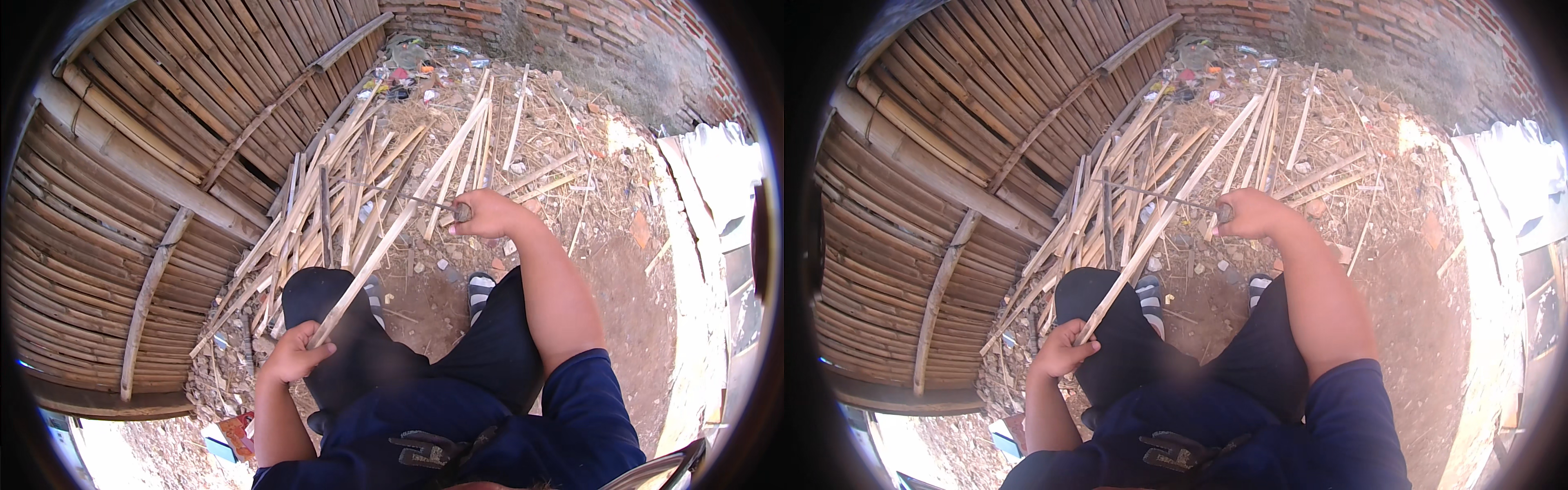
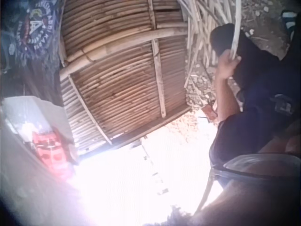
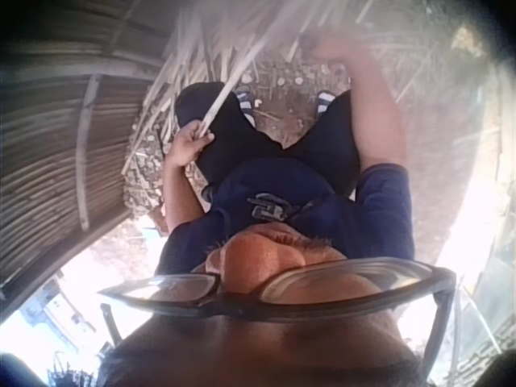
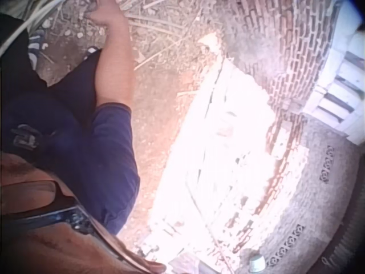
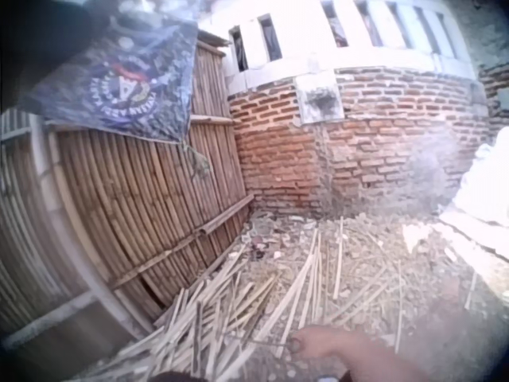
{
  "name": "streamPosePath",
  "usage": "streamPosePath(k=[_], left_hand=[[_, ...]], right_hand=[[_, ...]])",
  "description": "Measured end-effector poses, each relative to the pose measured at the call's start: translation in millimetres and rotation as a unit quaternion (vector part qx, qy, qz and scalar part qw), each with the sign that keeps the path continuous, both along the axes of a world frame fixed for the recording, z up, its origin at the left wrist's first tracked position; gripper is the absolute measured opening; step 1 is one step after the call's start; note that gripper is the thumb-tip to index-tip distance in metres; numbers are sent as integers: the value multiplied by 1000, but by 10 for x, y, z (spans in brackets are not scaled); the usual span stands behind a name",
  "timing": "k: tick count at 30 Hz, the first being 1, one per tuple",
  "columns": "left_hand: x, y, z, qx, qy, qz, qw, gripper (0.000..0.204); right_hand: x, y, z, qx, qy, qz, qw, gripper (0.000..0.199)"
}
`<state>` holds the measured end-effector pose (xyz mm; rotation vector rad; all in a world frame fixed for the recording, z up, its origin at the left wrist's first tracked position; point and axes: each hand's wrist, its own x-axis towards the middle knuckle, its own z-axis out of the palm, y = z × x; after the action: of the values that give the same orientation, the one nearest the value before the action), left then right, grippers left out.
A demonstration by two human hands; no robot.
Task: The person is using a knife to whittle and shape a thin bamboo strip while sitting on the ground near a pile of similar bamboo pieces.
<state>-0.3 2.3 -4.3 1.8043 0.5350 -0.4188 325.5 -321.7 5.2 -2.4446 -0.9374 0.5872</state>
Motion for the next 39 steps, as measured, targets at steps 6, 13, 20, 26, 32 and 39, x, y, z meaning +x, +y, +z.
streamPosePath(k=[6, 13, 20, 26, 32, 39], left_hand=[[-17, -11, 10, 1, -1, 17, 1000, 17], [8, 5, 8, -13, 2, 5, 1000, 20], [0, -3, 15, -3, 0, 4, 1000, 21], [-1, -13, 19, -4, -1, 8, 1000, 20], [1, -7, 3, 18, -2, 2, 1000, 20], [19, 12, -27, 20, -8, -18, 1000, 21]], right_hand=[[-55, 92, -49, 30, -29, 87, 995, 57], [246, -295, -9, 60, -20, -148, 987, 68], [3, -60, 136, 9, 24, -63, 998, 69], [-150, 135, -44, 5, -36, 79, 996, 58], [119, -118, 16, 20, 4, -47, 999, 68], [214, -341, -62, 46, -33, -153, 987, 69]])
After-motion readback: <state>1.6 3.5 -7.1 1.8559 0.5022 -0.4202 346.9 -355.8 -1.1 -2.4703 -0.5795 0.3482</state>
